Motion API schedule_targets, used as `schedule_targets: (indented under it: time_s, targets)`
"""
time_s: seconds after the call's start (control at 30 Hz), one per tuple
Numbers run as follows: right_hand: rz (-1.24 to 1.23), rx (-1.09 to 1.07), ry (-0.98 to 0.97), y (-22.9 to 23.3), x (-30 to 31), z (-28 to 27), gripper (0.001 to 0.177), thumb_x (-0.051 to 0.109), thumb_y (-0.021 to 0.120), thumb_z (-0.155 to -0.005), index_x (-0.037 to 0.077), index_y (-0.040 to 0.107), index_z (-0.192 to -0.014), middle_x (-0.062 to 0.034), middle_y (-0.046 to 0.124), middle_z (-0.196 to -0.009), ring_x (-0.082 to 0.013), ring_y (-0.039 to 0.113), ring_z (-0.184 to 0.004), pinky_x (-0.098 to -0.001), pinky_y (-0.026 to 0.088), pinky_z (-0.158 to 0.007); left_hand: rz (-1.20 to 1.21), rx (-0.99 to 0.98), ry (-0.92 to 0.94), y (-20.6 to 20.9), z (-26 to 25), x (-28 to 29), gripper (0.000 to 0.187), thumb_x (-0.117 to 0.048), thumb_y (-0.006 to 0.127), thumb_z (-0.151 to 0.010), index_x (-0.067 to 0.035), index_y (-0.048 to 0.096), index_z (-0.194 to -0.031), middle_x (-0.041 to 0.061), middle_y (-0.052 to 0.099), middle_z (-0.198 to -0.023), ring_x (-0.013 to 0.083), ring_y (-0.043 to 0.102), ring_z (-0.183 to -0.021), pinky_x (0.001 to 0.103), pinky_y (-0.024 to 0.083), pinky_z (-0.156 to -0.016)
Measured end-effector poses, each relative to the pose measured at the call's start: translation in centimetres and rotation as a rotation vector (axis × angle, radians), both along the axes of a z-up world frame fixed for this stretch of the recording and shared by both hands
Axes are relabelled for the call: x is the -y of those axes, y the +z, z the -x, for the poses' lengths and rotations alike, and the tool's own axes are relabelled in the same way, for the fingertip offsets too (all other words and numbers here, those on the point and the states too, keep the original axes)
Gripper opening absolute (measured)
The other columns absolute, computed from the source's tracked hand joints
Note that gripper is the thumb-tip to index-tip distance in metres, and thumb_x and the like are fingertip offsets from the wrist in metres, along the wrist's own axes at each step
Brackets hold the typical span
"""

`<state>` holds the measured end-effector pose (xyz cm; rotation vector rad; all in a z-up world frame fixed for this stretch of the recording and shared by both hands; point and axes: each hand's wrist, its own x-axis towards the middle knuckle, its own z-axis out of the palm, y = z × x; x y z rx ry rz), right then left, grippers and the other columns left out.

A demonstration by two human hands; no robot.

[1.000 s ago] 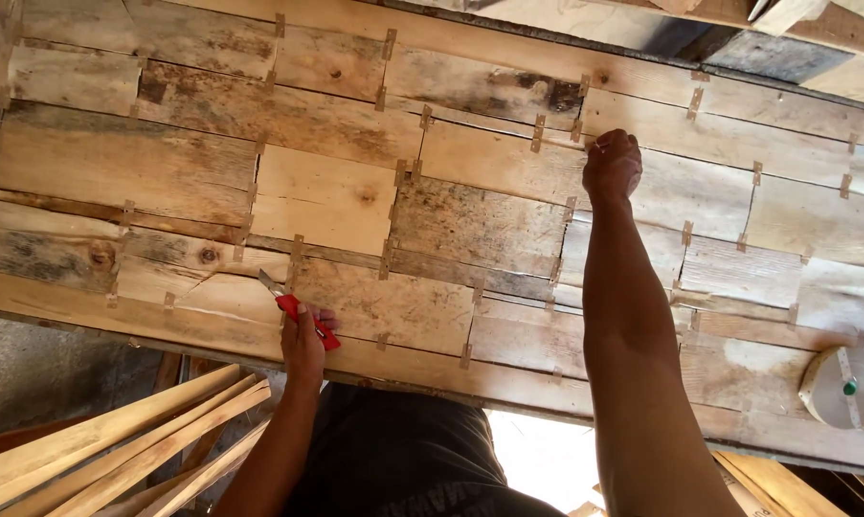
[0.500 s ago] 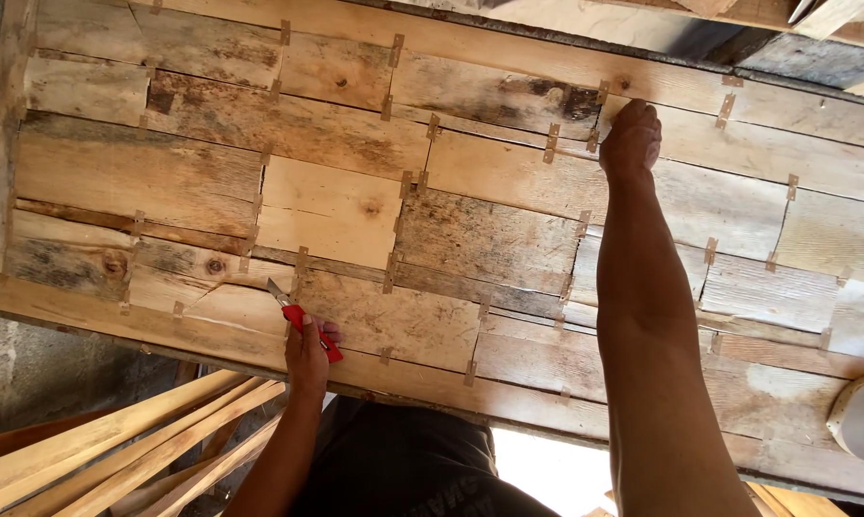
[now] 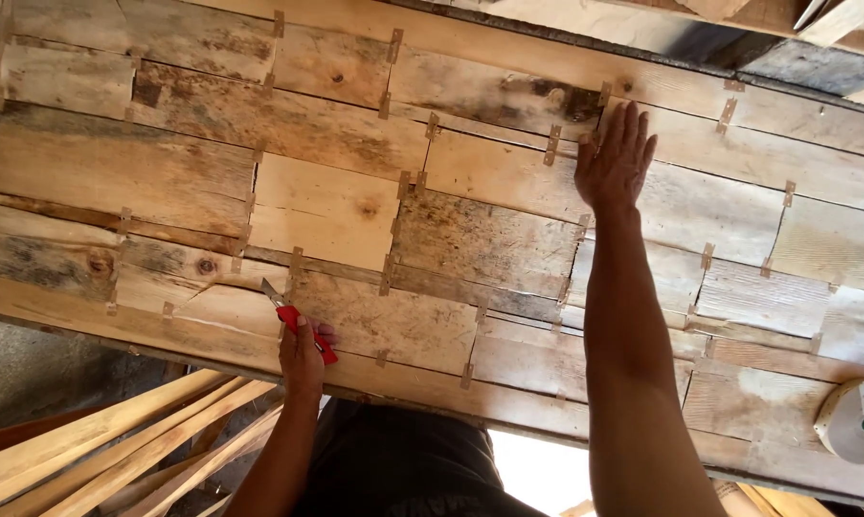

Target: Trimming and fitting thin wooden strips on a panel using a utility knife.

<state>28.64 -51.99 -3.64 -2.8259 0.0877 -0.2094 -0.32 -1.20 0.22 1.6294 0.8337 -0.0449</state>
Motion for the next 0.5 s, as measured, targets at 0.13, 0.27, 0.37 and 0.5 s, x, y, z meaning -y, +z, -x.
schedule_targets:
  time_s: [0.13, 0.27, 0.37, 0.5]
  targets:
    - [0.186, -0.251, 0.049, 2.8, -4.9, 0.3, 0.080, 0.052, 0.031, -0.106, -0.005, 0.020, -0.161, -0.0267, 0.012, -0.169, -0.0384, 0.006, -0.154, -0.0566, 0.006, -0.122, 0.004, 0.015, 0.012, -0.1, 0.4, 0.0, 0.045, -0.046, 0.043, -0.109, -0.003, 0.055, -0.103, 0.011, 0.067, -0.085, 0.0211, 0.067, -0.068, 0.034, 0.055, -0.063]
    - [0.342, -0.499, 0.527, 6.1, -10.1, 2.3, 0.081, 0.059, 0.031, -0.100, 0.001, 0.026, -0.155, -0.0210, 0.026, -0.158, -0.0347, 0.019, -0.149, -0.0537, 0.012, -0.124, 0.018, 0.031, 0.021, -0.8, 0.4, -0.3, 0.044, -0.045, 0.045, -0.109, -0.003, 0.056, -0.103, 0.011, 0.067, -0.085, 0.0203, 0.066, -0.069, 0.033, 0.055, -0.065]
    - [0.093, -0.295, 0.508, 5.9, -10.8, 1.2, 0.089, 0.067, 0.024, -0.099, 0.007, 0.015, -0.165, -0.0159, 0.012, -0.173, -0.0288, 0.004, -0.160, -0.0520, 0.000, -0.128, 0.018, 0.007, 0.026, 0.2, 0.7, 0.2, 0.043, -0.044, 0.045, -0.109, -0.003, 0.056, -0.102, 0.011, 0.066, -0.084, 0.0207, 0.066, -0.068, 0.033, 0.055, -0.064]
    - [0.451, -0.287, 0.356, 7.7, -13.7, 0.0, 0.098, 0.074, 0.021, -0.097, 0.001, 0.017, -0.161, -0.0228, 0.015, -0.168, -0.0334, 0.007, -0.153, -0.0504, -0.001, -0.116, 0.034, 0.017, 0.020, 0.2, 0.5, 0.3, 0.041, -0.043, 0.044, -0.108, -0.004, 0.056, -0.102, 0.010, 0.066, -0.084, 0.0205, 0.066, -0.067, 0.033, 0.055, -0.064]
